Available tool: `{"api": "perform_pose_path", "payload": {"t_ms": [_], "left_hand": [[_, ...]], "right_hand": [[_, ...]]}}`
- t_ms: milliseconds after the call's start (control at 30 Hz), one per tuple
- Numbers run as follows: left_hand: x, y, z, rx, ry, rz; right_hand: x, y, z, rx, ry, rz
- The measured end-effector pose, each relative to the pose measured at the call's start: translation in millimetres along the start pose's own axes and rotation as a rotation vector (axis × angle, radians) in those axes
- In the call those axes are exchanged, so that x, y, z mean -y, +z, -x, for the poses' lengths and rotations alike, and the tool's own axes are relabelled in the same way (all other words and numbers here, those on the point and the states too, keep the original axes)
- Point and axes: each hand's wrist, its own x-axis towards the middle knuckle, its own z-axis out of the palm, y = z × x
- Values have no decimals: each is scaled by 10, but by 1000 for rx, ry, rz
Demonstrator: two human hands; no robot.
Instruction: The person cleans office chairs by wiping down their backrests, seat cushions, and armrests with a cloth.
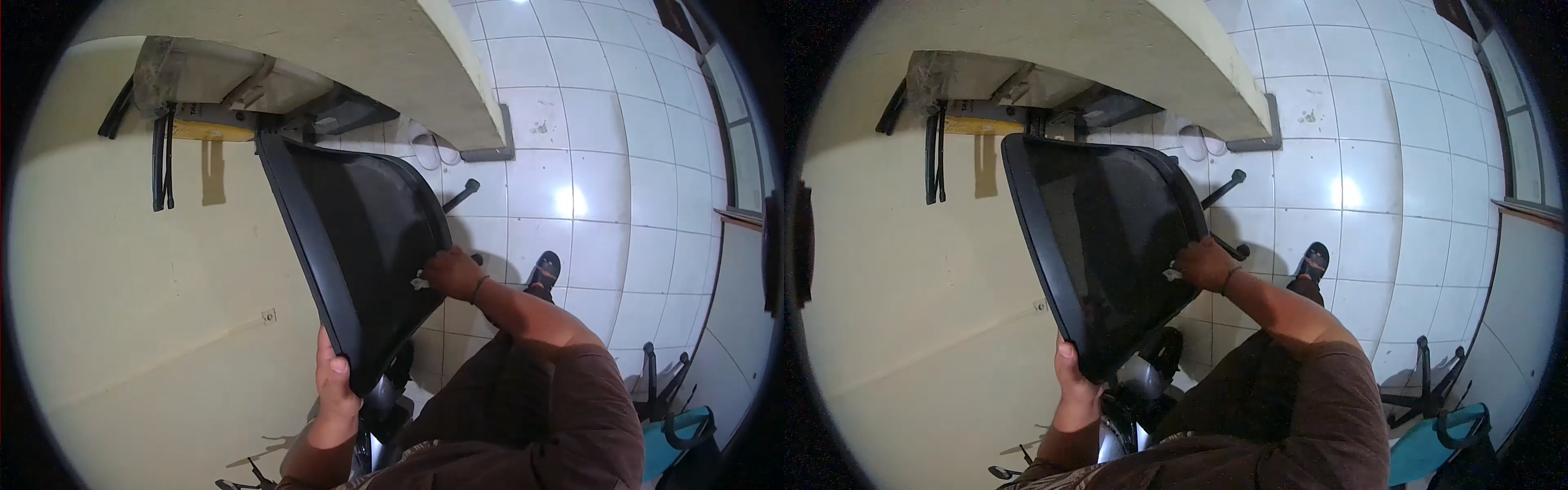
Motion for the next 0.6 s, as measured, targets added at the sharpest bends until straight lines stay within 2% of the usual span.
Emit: {"api": "perform_pose_path", "payload": {"t_ms": [167,267,333,433,533,567,600], "left_hand": [[-81,-55,44,2,-9,-106],[-105,-86,53,10,-18,-129],[-88,-121,107,8,-19,-118],[-91,-239,206,-26,-87,-98],[-50,-341,221,1,-50,-241],[-19,-311,218,-41,-29,-201],[22,-338,212,-55,-16,-178]], "right_hand": [[-378,-180,-460,67,-107,14],[-653,-261,-816,170,-29,35],[-867,-248,-1097,15,-84,33],[-1129,-347,-1566,-53,-155,66],[-1165,-476,-2033,68,-109,137],[-1181,-418,-2105,-13,-171,146],[-1225,-384,-2112,-4,-194,164]]}}
